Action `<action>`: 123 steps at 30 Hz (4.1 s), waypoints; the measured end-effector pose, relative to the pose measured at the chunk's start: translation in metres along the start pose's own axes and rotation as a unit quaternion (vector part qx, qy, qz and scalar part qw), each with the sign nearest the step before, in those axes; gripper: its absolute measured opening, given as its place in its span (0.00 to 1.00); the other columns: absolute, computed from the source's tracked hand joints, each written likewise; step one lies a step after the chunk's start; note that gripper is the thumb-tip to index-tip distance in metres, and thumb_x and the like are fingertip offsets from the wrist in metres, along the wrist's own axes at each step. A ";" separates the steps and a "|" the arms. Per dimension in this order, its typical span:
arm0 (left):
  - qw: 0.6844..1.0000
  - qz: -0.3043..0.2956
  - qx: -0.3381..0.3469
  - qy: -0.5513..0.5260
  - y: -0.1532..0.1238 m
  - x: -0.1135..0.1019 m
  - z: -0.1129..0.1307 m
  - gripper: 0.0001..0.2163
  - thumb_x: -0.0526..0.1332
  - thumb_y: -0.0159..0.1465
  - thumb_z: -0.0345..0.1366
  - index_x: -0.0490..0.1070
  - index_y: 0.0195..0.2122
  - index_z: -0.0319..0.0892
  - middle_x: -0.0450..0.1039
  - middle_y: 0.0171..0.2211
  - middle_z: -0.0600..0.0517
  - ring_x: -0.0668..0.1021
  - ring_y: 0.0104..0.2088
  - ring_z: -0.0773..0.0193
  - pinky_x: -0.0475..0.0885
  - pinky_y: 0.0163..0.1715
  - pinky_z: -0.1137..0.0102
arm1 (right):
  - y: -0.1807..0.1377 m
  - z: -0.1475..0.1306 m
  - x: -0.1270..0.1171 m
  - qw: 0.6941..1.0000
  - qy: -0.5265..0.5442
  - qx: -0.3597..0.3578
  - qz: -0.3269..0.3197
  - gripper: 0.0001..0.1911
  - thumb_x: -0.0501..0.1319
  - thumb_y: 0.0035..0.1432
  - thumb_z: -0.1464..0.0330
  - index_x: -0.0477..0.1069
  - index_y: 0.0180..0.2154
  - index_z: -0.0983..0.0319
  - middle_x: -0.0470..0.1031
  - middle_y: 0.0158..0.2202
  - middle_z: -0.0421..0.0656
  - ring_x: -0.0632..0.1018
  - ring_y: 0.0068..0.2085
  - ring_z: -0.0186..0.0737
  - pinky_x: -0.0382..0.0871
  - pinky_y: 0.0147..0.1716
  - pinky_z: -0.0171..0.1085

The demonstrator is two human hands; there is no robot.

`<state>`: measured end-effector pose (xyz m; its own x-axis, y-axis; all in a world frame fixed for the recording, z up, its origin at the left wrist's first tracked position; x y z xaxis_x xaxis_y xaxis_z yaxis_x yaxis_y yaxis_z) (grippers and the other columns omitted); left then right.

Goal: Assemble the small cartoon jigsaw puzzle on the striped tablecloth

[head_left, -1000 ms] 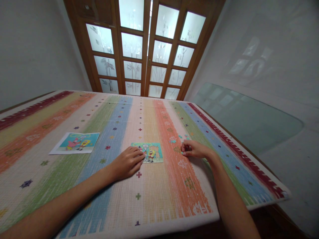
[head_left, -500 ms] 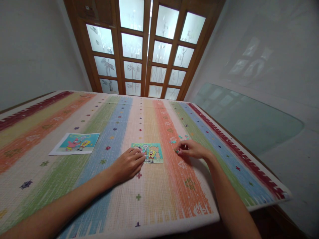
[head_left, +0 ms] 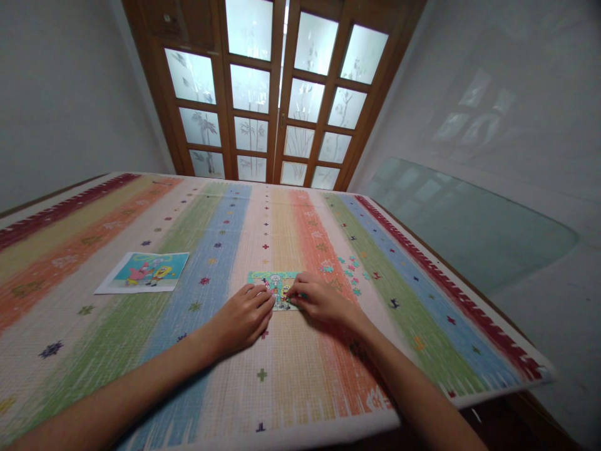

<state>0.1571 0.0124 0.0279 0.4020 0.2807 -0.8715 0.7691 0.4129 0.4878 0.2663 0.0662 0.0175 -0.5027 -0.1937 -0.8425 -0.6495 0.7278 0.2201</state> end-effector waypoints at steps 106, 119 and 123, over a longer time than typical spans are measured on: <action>0.998 0.034 -0.031 -0.048 -0.007 -0.006 0.002 0.14 0.54 0.72 0.34 0.72 0.54 0.37 0.77 0.48 0.41 0.76 0.50 0.49 0.74 0.51 0.52 | -0.097 0.165 -0.132 0.917 -0.225 0.307 0.123 0.17 0.57 0.53 0.78 0.83 0.37 0.61 0.78 0.35 0.46 0.77 0.37 0.42 0.67 0.42 0.37; 0.999 0.027 -0.022 -0.037 -0.007 -0.004 0.003 0.13 0.54 0.72 0.34 0.72 0.53 0.35 0.77 0.49 0.39 0.76 0.50 0.48 0.75 0.50 0.51 | -0.098 0.172 -0.128 0.895 -0.261 0.328 0.151 0.12 0.58 0.62 0.69 0.81 0.38 0.62 0.78 0.36 0.50 0.77 0.39 0.45 0.67 0.41 0.38; 0.999 0.025 -0.020 -0.036 -0.007 -0.004 0.003 0.14 0.53 0.72 0.34 0.72 0.53 0.35 0.77 0.48 0.39 0.76 0.50 0.48 0.75 0.50 0.51 | -0.096 0.173 -0.123 0.900 -0.247 0.327 0.151 0.10 0.62 0.61 0.66 0.81 0.38 0.62 0.78 0.36 0.48 0.77 0.38 0.44 0.67 0.40 0.37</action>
<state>0.1522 0.0056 0.0279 0.4759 0.2391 -0.8464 0.7271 0.4344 0.5315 0.4886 0.1341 0.0147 -0.1803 0.2760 -0.9441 0.0304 0.9609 0.2751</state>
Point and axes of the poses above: each hand's wrist, its own y-axis towards the middle knuckle, its own x-axis out of the palm, z = x × y, the point moved 10 cm from there along y, towards the middle knuckle
